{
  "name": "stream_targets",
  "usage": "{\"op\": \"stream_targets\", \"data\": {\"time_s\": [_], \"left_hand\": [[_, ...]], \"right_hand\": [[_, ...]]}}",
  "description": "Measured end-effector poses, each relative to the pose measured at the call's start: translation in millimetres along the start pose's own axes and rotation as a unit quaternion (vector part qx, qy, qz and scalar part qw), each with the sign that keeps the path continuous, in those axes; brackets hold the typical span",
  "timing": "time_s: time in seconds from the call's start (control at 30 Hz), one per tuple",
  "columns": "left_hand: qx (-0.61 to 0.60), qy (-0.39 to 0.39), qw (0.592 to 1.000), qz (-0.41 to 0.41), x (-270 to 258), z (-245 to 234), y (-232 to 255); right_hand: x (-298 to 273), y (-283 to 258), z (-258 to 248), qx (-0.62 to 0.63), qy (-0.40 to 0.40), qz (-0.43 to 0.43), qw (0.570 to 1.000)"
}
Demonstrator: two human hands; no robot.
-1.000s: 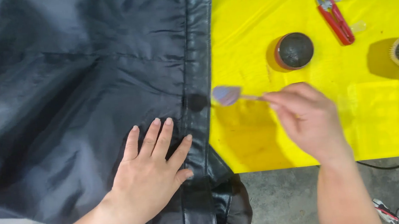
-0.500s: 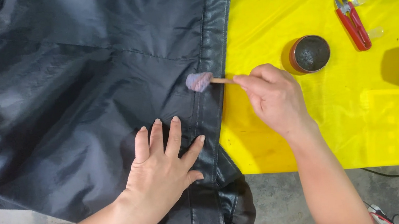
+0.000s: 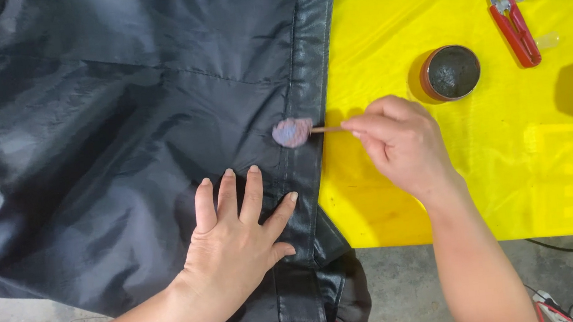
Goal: The person uses a small sponge on a stick to apply a dark substance from a jar onto the seams and surface of a black leather jacket. The person repeatedly dips the sponge into the jar and rubs it along the jacket's edges and body, occasionally adjusting the jacket's position on the yellow table.
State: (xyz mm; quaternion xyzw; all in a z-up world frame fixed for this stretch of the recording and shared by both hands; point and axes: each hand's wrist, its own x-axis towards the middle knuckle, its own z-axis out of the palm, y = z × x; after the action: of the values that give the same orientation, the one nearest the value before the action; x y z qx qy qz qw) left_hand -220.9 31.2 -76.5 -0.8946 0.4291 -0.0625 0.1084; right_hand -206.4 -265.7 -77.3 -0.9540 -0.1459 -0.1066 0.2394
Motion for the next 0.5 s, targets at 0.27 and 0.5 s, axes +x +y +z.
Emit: {"op": "stream_targets", "data": {"time_s": [0.27, 0.5], "left_hand": [[-0.008, 0.008, 1.000, -0.001, -1, -1, -1], [-0.003, 0.002, 1.000, -0.002, 1, -1, -2]], "right_hand": [[10, 12, 4, -0.039, 0.058, 0.042, 0.997], [-13, -13, -8, -0.020, -0.039, -0.043, 0.998]]}}
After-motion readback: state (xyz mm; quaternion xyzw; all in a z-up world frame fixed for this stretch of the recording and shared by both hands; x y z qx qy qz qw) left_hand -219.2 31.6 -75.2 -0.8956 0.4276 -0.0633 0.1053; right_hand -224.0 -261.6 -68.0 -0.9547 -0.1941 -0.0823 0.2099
